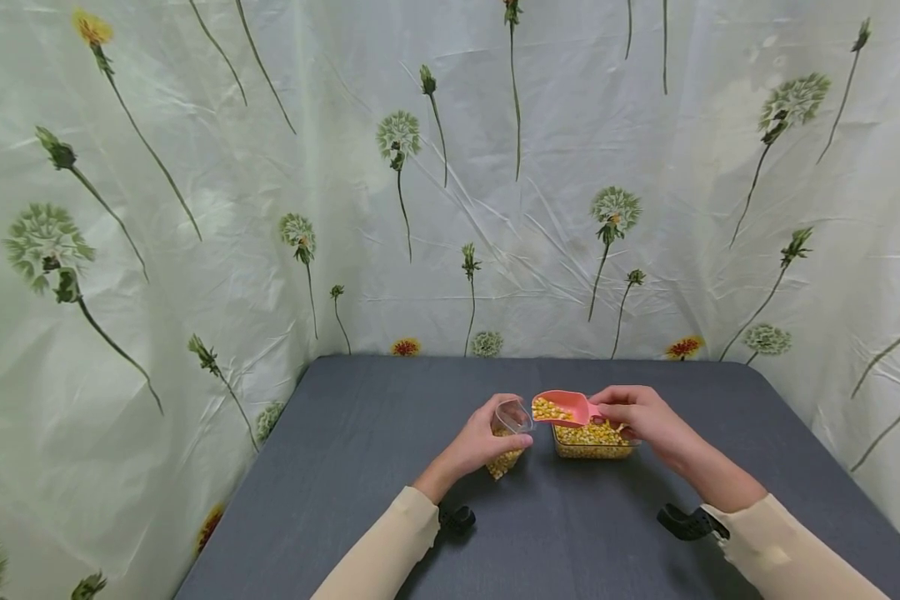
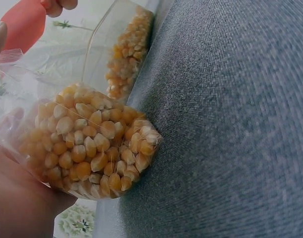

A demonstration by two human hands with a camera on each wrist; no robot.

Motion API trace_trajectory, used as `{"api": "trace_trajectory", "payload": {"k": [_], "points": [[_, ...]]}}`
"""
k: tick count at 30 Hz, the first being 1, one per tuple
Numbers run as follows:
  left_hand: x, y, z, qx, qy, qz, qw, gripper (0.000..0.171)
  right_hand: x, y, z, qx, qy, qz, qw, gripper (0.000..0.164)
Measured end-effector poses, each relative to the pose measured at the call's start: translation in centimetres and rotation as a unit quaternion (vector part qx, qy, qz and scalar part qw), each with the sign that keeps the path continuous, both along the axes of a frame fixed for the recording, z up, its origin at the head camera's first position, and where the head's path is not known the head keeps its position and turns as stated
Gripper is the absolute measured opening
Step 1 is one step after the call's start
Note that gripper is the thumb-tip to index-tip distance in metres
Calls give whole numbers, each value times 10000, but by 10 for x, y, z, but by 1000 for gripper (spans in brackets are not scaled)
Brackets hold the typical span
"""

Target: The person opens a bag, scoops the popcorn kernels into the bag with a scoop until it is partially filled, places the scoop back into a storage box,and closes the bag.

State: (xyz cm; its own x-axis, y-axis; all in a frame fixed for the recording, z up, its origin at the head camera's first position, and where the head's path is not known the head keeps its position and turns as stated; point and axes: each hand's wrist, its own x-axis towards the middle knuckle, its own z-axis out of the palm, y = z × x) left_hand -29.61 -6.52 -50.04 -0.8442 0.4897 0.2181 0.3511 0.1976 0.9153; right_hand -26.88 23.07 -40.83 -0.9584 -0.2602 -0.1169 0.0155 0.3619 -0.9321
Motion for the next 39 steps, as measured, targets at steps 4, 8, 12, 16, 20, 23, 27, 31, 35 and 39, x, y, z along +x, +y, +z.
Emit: {"api": "trace_trajectory", "payload": {"k": [4, 8, 12, 16, 20, 23, 27, 31, 35, 39], "points": [[0, 0, 0, -62, -53, 17, 10000, 58, -1, -6, 0, 43, 59, 43, 10000, 26], [1, 0, -1, -79, -109, 79, 9999, 57, -2, -12, 1, 83, 194, 184, 9996, 26], [1, 0, -1, -32, -225, 98, 9997, 58, -2, -17, 1, 78, 279, 317, 9991, 26], [1, 0, 0, -64, -298, 118, 9995, 62, -2, -22, 0, 108, 310, 351, 9988, 26], [1, 0, 0, -86, -294, 139, 9994, 62, -2, -27, 1, 136, 360, 385, 9985, 27], [1, 1, 0, -33, -304, 129, 9994, 60, -3, -29, 0, 181, 372, 423, 9983, 28], [1, 0, 0, 50, -335, 89, 9994, 57, -6, -30, -2, 202, 305, 380, 9986, 27], [1, 0, 1, 95, -376, 53, 9992, 55, -7, -31, -4, 260, 331, 376, 9984, 29], [1, 1, 1, 156, -420, -31, 9990, 52, -6, -34, -5, 271, 364, 396, 9982, 32], [2, 1, 2, 159, -412, -65, 9990, 52, -5, -36, -3, 162, 276, 329, 9989, 35]]}}
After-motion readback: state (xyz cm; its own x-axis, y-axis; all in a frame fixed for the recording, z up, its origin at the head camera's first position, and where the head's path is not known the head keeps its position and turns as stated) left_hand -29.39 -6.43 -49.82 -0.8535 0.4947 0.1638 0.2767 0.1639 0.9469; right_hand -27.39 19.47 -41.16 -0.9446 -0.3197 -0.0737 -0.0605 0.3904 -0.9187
